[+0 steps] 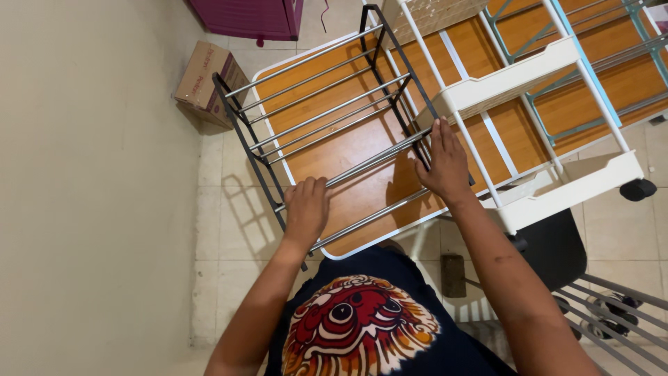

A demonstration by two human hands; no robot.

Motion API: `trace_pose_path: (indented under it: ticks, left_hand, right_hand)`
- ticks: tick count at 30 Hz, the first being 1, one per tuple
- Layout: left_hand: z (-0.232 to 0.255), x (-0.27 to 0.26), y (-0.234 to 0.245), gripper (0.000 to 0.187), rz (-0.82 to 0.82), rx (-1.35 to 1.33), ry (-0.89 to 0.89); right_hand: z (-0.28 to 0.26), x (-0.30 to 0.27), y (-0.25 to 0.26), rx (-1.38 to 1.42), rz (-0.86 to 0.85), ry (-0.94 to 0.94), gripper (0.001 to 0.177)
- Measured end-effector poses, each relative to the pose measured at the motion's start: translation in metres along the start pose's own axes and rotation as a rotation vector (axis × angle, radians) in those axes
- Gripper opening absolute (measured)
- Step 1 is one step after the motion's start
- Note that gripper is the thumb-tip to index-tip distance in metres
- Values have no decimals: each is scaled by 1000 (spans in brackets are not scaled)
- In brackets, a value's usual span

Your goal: The person disassembles a metal dish rack by removing its horizontal bars one by one. They place the removed bars on a nearby table. The task involves careful handling of the rack and its components.

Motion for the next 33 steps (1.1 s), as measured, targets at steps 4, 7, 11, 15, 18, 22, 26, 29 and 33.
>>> trace_pose_path:
  ticks: [4, 7, 11, 15, 18, 22, 26, 29, 33]
  left_hand:
    - [4, 8, -3, 12, -34, 7, 146]
    - [-1, 15, -3, 18, -49, 13, 144]
    - [-19, 18, 0, 29, -183, -47, 185]
    - [-25, 21, -3, 35, -225, -48, 184]
    - [-20, 23, -4, 33, -215, -17, 197]
    - [-3, 20, 1, 21, -53, -76, 64]
    - [0, 21, 6, 19, -88, -141, 97]
    - [-6, 25, 7, 25, -227, -89, 184]
    - [-10, 28, 11, 35, -295, -183, 277]
  right_hand:
    - [2, 0, 1, 27, -28, 1, 92]
    - [5, 1, 4, 38, -25, 27, 93]
    - [1, 0, 8, 56, -13, 25, 92]
    - [-1, 0, 11, 72, -17, 16, 93]
    - [-1, 1, 10, 53, -6, 9, 93]
    - [-2, 1, 6, 69, -23, -13, 95]
    - [1, 1, 6, 55, -13, 10, 95]
    - [3, 0, 7, 80, -37, -1, 94]
    - [0, 1, 8, 84, -32, -4, 93]
Point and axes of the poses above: each hand's wrist, its own x-axis towards the middle knuckle, its own y-axis out of the back of the hand, z = x × y, the point moved 2 cm from there along x, towards the middle knuckle, and after that the axes turned 13 degrees about -x, right-handed, at the moved point
